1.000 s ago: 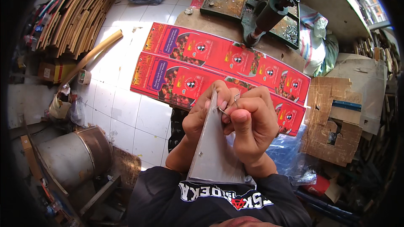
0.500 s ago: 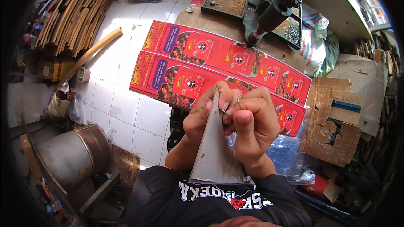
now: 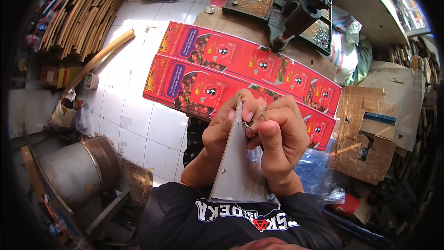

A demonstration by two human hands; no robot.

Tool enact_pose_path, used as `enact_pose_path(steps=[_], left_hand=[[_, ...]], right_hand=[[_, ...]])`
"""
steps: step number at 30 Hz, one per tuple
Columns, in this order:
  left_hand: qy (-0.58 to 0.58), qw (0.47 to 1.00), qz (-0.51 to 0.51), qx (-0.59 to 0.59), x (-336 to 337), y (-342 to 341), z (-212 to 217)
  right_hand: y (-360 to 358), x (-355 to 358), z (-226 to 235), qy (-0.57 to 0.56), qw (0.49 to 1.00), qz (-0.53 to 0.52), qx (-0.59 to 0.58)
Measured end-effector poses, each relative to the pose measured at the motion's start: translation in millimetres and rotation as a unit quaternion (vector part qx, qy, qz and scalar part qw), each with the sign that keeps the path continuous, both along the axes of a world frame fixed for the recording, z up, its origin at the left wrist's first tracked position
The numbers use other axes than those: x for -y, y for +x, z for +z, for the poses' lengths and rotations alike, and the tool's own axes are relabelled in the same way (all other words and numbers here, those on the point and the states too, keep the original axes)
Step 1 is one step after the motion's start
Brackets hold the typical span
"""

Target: The person attaches metal components and a plastic handle to a flat box template using a rivet or fastener.

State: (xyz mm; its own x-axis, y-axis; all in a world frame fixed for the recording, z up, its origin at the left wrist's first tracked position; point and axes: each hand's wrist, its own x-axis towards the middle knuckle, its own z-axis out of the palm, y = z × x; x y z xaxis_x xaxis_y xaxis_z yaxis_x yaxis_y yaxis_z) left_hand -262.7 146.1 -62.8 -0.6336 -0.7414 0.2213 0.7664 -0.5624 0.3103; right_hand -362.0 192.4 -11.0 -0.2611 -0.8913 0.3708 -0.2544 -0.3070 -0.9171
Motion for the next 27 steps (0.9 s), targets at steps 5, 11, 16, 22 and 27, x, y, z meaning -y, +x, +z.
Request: enact_pose_path(steps=[5, 11, 16, 22, 27], left_hand=[[0.007, 1.000, 0.009, -0.019, -1, -1, -2], [0.026, 1.000, 0.002, 0.015, -3, 1, 8], [0.008, 1.000, 0.004, 0.003, -3, 1, 9], [0.013, 1.000, 0.003, -0.026, -3, -1, -3], [0.014, 0.999, 0.002, -0.042, -2, -2, -3]], right_hand=[[1, 2, 1, -0.006, 1.000, 0.002, -0.018], [4, -1, 4, 0.009, 1.000, -0.006, 0.014], [-1, 1, 4, -0.017, 1.000, 0.011, -0.020], [4, 3, 6, -0.003, 1.000, 0.002, -0.005], [5, 4, 5, -0.009, 1.000, -0.014, 0.018]])
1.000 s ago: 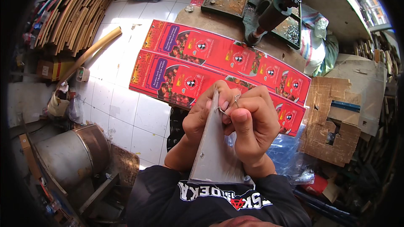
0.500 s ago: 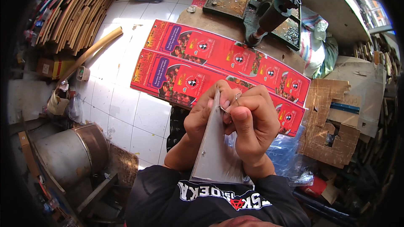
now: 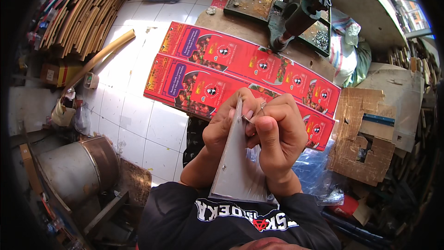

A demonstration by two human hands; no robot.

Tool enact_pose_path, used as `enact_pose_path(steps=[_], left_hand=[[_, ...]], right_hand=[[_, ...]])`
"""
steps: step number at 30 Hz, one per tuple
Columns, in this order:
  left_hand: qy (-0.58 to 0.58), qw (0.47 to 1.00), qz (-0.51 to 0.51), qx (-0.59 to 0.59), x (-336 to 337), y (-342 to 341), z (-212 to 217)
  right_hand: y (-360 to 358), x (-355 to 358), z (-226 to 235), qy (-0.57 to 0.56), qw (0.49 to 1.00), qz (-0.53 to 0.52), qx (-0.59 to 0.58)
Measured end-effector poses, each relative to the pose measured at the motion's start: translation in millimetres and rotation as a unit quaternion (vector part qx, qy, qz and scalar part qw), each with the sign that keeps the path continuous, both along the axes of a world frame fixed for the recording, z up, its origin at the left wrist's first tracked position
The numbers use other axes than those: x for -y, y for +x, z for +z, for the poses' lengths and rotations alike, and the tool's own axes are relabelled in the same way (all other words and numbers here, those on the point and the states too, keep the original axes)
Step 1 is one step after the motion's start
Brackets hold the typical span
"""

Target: The person attaches metal components and a plastic handle to a flat box template using a rivet or fastener.

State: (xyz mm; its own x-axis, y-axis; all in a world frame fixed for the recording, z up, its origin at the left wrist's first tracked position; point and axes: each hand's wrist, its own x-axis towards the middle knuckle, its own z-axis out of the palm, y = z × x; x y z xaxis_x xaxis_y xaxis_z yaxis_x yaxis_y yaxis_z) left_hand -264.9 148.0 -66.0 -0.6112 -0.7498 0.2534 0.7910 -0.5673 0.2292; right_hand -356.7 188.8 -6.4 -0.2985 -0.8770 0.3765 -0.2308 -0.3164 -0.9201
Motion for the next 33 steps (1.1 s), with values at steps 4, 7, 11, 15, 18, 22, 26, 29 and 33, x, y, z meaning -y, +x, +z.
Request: enact_pose_path(steps=[4, 7, 11, 15, 18, 22, 26, 29, 33], left_hand=[[-0.016, 1.000, 0.003, 0.023, 2, 1, -5], [-0.002, 1.000, 0.001, 0.009, 1, 0, -1], [0.000, 1.000, 0.004, 0.017, 3, 0, 4], [-0.024, 0.999, 0.003, 0.034, 4, 1, -5], [-0.026, 0.999, 0.006, 0.028, 4, 0, -6], [0.000, 1.000, 0.006, 0.016, 1, -2, -4], [-0.007, 0.999, 0.002, 0.032, 4, 1, -1], [0.003, 1.000, 0.009, 0.010, 3, -1, 0], [-0.018, 1.000, 0.005, 0.025, 4, -1, -6]], right_hand=[[-1, -1, 0, 0.016, 1.000, 0.003, 0.003], [1, -1, 0, 0.001, 0.999, -0.001, 0.033], [1, 2, 1, 0.013, 1.000, -0.009, 0.024], [0, 1, 1, 0.018, 0.999, -0.003, 0.038], [1, 2, 1, 0.020, 0.999, 0.000, 0.050], [-4, -1, 1, 0.026, 0.999, 0.011, 0.023], [-1, 2, 1, 0.021, 0.999, 0.002, 0.044], [-4, 1, 3, 0.023, 0.999, 0.020, 0.038], [1, 3, -1, 0.020, 0.997, 0.003, 0.074]])
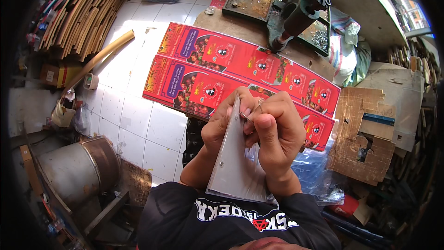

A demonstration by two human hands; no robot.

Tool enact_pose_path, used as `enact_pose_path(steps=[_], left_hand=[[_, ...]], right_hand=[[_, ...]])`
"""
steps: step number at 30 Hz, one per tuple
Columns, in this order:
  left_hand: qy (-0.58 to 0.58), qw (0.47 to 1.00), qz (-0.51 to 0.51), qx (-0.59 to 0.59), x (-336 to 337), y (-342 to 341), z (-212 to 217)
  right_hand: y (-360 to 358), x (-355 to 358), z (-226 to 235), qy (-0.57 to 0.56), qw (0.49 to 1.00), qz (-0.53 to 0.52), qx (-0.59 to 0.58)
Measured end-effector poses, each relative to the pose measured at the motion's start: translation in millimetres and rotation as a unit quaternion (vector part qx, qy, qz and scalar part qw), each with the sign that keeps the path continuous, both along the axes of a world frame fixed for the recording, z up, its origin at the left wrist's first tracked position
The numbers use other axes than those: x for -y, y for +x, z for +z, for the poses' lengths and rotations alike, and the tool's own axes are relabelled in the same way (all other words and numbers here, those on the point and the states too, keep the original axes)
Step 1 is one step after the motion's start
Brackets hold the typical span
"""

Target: The person attaches metal components and a plastic handle to a flat box template using a rivet or fastener.

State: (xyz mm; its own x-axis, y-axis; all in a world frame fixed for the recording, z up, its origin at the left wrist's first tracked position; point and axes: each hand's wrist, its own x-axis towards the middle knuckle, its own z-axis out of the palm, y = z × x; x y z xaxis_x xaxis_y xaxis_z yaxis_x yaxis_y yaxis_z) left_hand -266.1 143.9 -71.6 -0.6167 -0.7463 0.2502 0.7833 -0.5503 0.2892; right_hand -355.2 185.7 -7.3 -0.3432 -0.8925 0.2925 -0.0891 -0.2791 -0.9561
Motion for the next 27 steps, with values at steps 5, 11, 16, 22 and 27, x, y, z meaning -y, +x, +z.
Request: enact_pose_path(steps=[5, 11, 16, 22, 27], left_hand=[[0.011, 1.000, 0.005, -0.010, 0.1, -0.3, 2.5], [0.028, 0.999, -0.002, -0.020, -0.3, 2.0, 0.7], [0.008, 1.000, -0.008, 0.009, 0.5, 3.4, -0.7], [0.008, 1.000, 0.000, -0.011, 0.7, 0.2, -0.4], [0.027, 1.000, 0.000, 0.009, 0.5, 3.4, 5.1]], right_hand=[[-4.5, -1.5, -0.5, -0.002, 1.000, 0.016, -0.024], [-0.5, 1.7, -1.7, -0.005, 0.999, 0.002, -0.032], [-1.4, -0.2, -2.3, -0.004, 1.000, 0.001, -0.012], [-6.5, -2.0, -1.1, 0.000, 0.999, 0.017, -0.041], [-0.4, 1.1, -1.4, 0.002, 1.000, 0.000, 0.000]])
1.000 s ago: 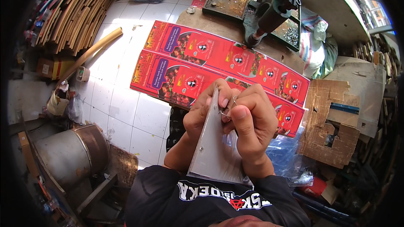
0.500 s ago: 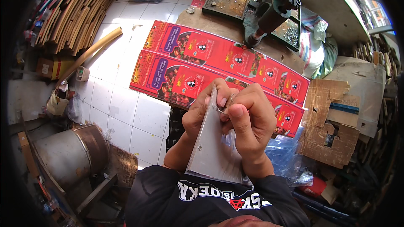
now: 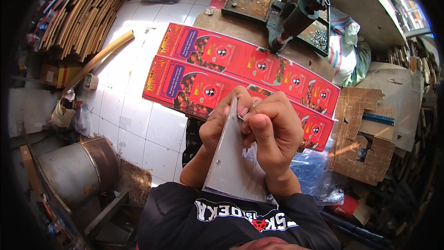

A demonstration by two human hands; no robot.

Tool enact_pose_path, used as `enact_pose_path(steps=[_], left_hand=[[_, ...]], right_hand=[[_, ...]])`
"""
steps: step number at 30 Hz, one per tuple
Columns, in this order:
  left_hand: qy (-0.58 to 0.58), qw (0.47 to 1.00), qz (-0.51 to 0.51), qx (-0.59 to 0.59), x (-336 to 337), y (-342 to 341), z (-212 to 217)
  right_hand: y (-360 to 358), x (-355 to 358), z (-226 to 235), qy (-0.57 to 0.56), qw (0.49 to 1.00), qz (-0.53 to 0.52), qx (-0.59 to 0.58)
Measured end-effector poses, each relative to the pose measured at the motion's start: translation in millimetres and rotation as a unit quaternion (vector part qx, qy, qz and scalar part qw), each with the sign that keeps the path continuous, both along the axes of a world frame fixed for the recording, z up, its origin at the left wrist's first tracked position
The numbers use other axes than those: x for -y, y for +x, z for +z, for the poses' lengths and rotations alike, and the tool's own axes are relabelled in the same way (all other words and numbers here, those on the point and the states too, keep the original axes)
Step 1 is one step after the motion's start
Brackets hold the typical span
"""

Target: The person attaches metal components and a plastic handle to a flat box template using a rivet or fastener.

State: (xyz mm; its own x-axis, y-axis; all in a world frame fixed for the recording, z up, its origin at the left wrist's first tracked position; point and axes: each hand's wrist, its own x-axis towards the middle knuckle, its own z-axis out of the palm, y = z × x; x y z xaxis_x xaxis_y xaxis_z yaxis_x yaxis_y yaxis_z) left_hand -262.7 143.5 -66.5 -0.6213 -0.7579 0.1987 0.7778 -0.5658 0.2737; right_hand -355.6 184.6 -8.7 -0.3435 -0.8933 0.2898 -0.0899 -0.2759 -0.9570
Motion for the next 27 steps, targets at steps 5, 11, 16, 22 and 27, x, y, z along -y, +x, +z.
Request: enact_pose_path(steps=[5, 11, 16, 22, 27], left_hand=[[-0.015, 0.999, 0.003, -0.032, 0, -4, -3], [-0.020, 0.999, 0.004, -0.026, 1, -3, -4], [-0.022, 0.999, -0.007, -0.026, 1, -2, -9], [-0.014, 0.999, -0.003, -0.032, 0, -4, -6], [-0.013, 1.000, -0.010, -0.007, 0, 1, -6]], right_hand=[[-4, -2, -1, -0.005, 1.000, 0.010, -0.022], [-6, -1, 1, -0.004, 0.999, 0.025, -0.046], [-6, 0, -4, -0.020, 0.997, 0.025, -0.070], [-4, 1, -7, -0.047, 0.998, 0.032, -0.036], [-6, -1, -6, -0.014, 0.997, 0.025, -0.075]])
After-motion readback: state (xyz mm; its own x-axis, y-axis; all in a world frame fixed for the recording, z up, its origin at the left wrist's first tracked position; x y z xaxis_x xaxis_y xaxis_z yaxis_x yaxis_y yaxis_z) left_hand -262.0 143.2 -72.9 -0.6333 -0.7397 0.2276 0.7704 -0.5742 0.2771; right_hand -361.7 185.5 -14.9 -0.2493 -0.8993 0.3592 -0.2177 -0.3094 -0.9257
